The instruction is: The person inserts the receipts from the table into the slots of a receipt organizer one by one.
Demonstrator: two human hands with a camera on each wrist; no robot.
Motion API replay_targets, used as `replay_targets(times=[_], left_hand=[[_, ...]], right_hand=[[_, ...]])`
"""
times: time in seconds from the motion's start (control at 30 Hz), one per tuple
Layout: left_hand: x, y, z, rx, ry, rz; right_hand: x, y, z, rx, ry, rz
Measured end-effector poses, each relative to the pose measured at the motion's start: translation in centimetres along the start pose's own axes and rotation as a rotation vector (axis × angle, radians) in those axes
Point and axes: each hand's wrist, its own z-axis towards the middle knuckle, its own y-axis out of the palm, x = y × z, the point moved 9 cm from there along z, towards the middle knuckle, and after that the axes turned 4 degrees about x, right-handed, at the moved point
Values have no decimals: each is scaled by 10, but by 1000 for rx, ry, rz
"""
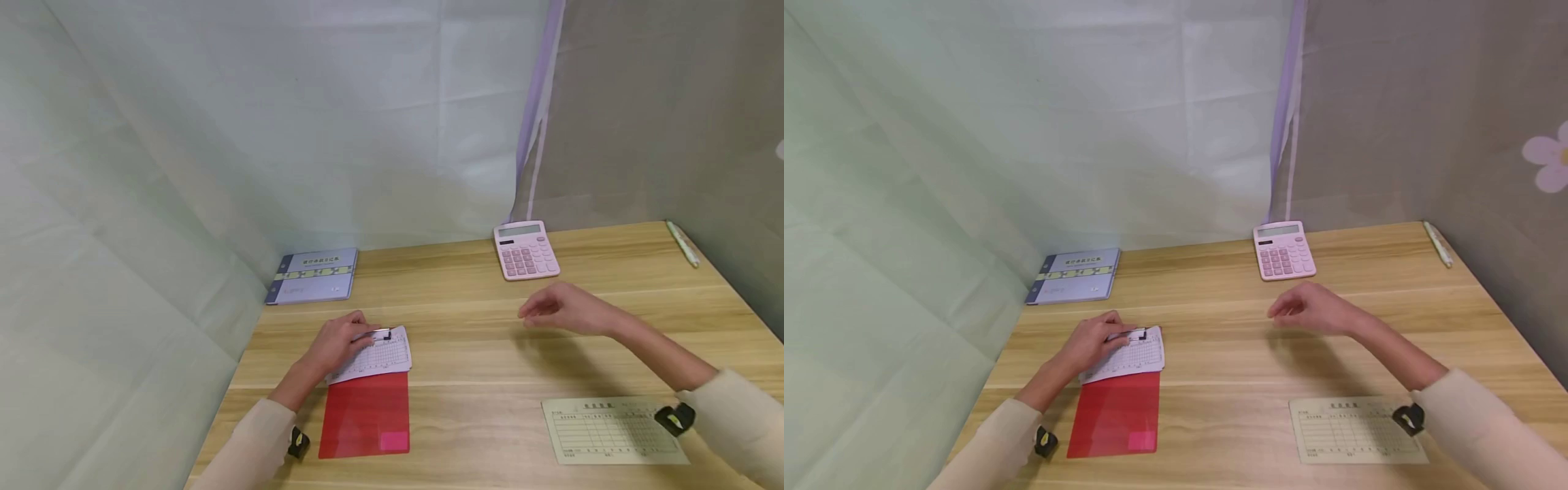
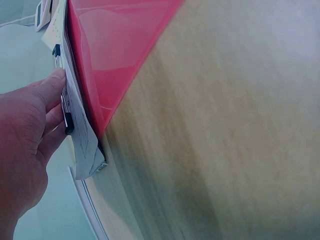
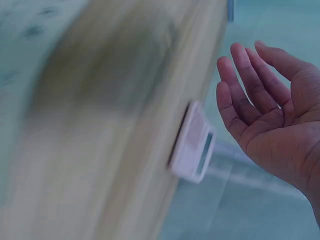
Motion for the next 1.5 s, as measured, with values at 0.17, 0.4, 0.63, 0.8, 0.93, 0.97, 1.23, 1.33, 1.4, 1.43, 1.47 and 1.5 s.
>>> replay_targets(times=[0.17, 0.4, 0.63, 0.8, 0.93, 0.97, 1.23, 1.33, 1.4, 1.43, 1.47, 1.5], left_hand=[[1, -2, 0, -2, -6, -12], [-1, 0, 0, -12, -23, -13], [0, 1, 1, -19, -17, 4], [-1, 1, 2, -29, -28, 3], [-1, 2, 2, -30, -33, 5], [-2, 2, 2, -29, -32, 7], [-4, 4, 1, -31, -37, 8], [-3, 2, 1, -22, -30, 9], [-2, 1, 2, -17, -22, 7], [-1, 1, 2, -16, -19, 7], [-1, 1, 2, -19, -18, 8], [0, 1, 2, -20, -17, 8]], right_hand=[[27, -12, -40, 10, 3, -17], [59, -15, -90, -28, -14, -69], [89, -18, -131, -11, -29, -29], [102, -21, -151, 17, 6, -60], [107, -21, -160, 29, 50, -87], [107, -19, -161, 27, 54, -83], [96, -12, -161, 103, -50, -137], [94, -14, -158, 137, -74, -170], [94, -17, -155, 159, -75, -182], [94, -19, -153, 165, -73, -183], [95, -21, -152, 172, -72, -185], [95, -23, -150, 183, -69, -190]])
